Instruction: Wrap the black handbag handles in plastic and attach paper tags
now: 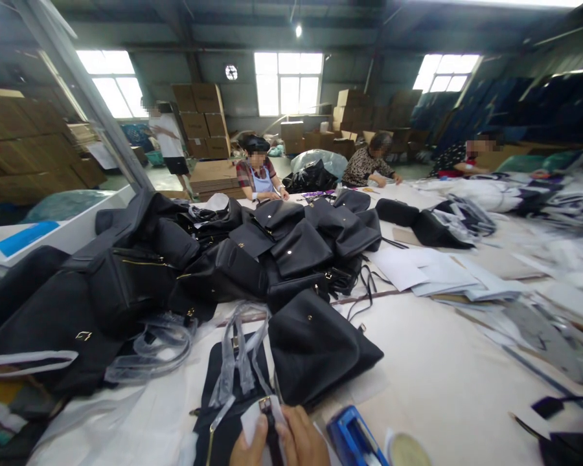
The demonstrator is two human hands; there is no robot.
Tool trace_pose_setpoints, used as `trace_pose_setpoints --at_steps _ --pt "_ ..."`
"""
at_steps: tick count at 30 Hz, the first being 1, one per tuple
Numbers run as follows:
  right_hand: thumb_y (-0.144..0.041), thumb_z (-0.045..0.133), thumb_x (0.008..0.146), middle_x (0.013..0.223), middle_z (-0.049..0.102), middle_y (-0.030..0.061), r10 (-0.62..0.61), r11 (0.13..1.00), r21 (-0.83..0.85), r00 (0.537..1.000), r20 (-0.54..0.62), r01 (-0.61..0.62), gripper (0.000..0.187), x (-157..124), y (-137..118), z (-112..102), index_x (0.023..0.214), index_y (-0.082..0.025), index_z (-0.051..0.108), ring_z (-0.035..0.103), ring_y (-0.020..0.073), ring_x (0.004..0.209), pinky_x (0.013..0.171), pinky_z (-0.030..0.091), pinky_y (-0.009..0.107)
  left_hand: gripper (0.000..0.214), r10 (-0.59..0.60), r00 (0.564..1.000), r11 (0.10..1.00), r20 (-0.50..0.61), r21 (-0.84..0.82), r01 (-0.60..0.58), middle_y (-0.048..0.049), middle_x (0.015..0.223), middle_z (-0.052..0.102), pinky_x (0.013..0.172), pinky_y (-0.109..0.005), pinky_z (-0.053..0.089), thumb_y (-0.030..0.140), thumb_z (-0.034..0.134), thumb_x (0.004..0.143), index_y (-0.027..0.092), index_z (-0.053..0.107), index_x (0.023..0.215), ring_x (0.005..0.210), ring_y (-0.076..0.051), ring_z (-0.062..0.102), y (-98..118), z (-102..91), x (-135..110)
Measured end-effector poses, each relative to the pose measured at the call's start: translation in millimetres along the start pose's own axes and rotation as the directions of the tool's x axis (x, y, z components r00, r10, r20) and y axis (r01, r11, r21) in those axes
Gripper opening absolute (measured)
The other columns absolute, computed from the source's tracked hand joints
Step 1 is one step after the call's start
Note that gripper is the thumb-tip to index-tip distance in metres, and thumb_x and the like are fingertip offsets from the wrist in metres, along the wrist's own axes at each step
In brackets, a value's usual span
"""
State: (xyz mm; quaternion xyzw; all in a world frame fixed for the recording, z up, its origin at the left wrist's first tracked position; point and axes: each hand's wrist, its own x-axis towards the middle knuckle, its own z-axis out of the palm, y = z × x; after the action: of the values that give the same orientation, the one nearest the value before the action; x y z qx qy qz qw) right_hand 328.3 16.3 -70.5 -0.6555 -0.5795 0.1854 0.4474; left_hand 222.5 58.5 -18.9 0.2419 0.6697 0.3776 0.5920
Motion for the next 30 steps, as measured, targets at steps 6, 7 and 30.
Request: trace_pose_setpoints --at_steps 6,7,30 --pt "-0.040 0.041 0.092 0.091 0.066 0.0078 0.044 0.974 0.205 0.968 0.247 -0.096 0.034 12 -12 -19 0.112 -0.023 0.062 0.065 0.0180 0.068 0.063 0.054 0.026 0.058 0.022 0.999 0.999 0.029 -0.031 -0.021 -0.0103 0.063 0.072 0.057 -0.032 0.052 0.061 0.076 0.048 0.011 0.071 0.076 0.067 -0.030 0.069 -4 2.3 1" --pt "-0.043 0.040 0.092 0.086 0.066 0.0064 0.108 0.936 0.286 0.939 0.328 -0.207 0.035 16 -13 -24 0.109 -0.022 0.063 0.063 0.0153 0.060 0.055 0.052 0.024 0.058 0.030 0.998 0.999 0.046 -0.028 -0.028 -0.0096 0.061 0.072 0.055 -0.032 0.052 0.063 0.074 0.050 0.011 0.070 0.076 0.063 -0.029 0.068 -4 2.7 1" --pt "-0.035 0.052 0.087 0.075 0.063 -0.0010 0.319 0.841 0.326 0.883 0.343 -0.431 0.019 40 -39 -65 0.082 -0.019 0.060 0.058 0.0151 0.071 0.064 0.042 0.023 0.040 0.316 0.882 0.892 0.348 0.207 -0.402 -0.0060 0.109 0.071 0.090 -0.030 0.046 0.045 0.051 0.086 0.020 0.066 0.113 0.101 -0.025 0.063 18 14.2 -34"
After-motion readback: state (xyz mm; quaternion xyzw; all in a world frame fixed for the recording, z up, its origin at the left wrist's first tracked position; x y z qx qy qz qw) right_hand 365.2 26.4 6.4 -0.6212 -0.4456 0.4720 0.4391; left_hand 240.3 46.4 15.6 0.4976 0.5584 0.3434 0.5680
